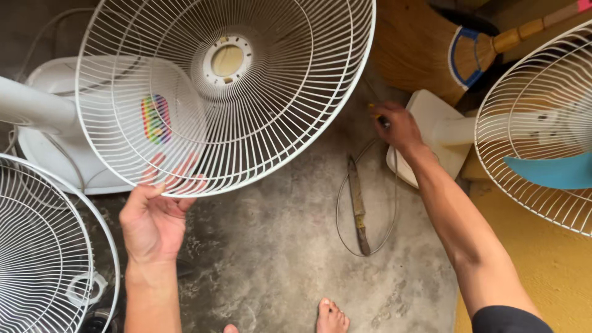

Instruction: The person uses a brush to clean a white circular fan ring and then a white fan cage, brushing along the metal wires and inner surfaces. The person holds the parts with one hand while brushing with the other.

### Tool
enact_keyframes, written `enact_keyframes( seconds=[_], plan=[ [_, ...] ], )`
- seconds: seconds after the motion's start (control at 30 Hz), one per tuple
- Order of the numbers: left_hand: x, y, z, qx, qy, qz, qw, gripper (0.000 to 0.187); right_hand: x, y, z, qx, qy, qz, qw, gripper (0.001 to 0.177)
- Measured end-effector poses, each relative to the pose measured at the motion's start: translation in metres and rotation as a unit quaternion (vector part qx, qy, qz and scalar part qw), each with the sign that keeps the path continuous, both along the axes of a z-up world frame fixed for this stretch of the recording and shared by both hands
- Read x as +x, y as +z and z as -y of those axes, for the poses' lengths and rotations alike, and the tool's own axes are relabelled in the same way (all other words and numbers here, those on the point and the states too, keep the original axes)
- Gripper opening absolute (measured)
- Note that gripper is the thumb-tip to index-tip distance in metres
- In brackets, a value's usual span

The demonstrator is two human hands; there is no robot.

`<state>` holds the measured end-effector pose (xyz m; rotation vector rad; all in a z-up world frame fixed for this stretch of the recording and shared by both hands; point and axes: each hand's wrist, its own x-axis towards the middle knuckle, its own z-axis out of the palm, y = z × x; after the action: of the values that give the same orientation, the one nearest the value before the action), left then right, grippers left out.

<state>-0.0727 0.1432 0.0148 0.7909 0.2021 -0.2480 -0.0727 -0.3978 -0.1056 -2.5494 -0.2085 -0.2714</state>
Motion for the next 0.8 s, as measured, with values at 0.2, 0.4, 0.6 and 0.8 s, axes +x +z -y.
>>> enact_keyframes(
  seconds=[0.2, 0.4, 0.6, 0.8],
  plan=[
    [-0.005, 0.003, -0.009, -0.027, -0.024, 0.009, 0.999, 0.063, -0.102, 0.02, -0.058, 0.041, 0.222, -0.168, 0.96, 0.015],
    [-0.007, 0.013, -0.003, 0.017, -0.01, 0.003, 1.0, 0.062, -0.187, 0.035, -0.046, -0.044, 0.083, -0.168, 0.981, 0.014],
    [-0.009, 0.012, -0.003, 0.0, -0.012, -0.006, 1.0, 0.062, -0.194, 0.015, -0.062, -0.046, 0.325, -0.321, 0.888, 0.031],
    [-0.011, 0.005, -0.008, 0.011, -0.024, 0.011, 1.0, 0.065, -0.065, 0.011, 0.008, -0.168, 0.073, -0.029, 0.983, 0.03]
  ],
)
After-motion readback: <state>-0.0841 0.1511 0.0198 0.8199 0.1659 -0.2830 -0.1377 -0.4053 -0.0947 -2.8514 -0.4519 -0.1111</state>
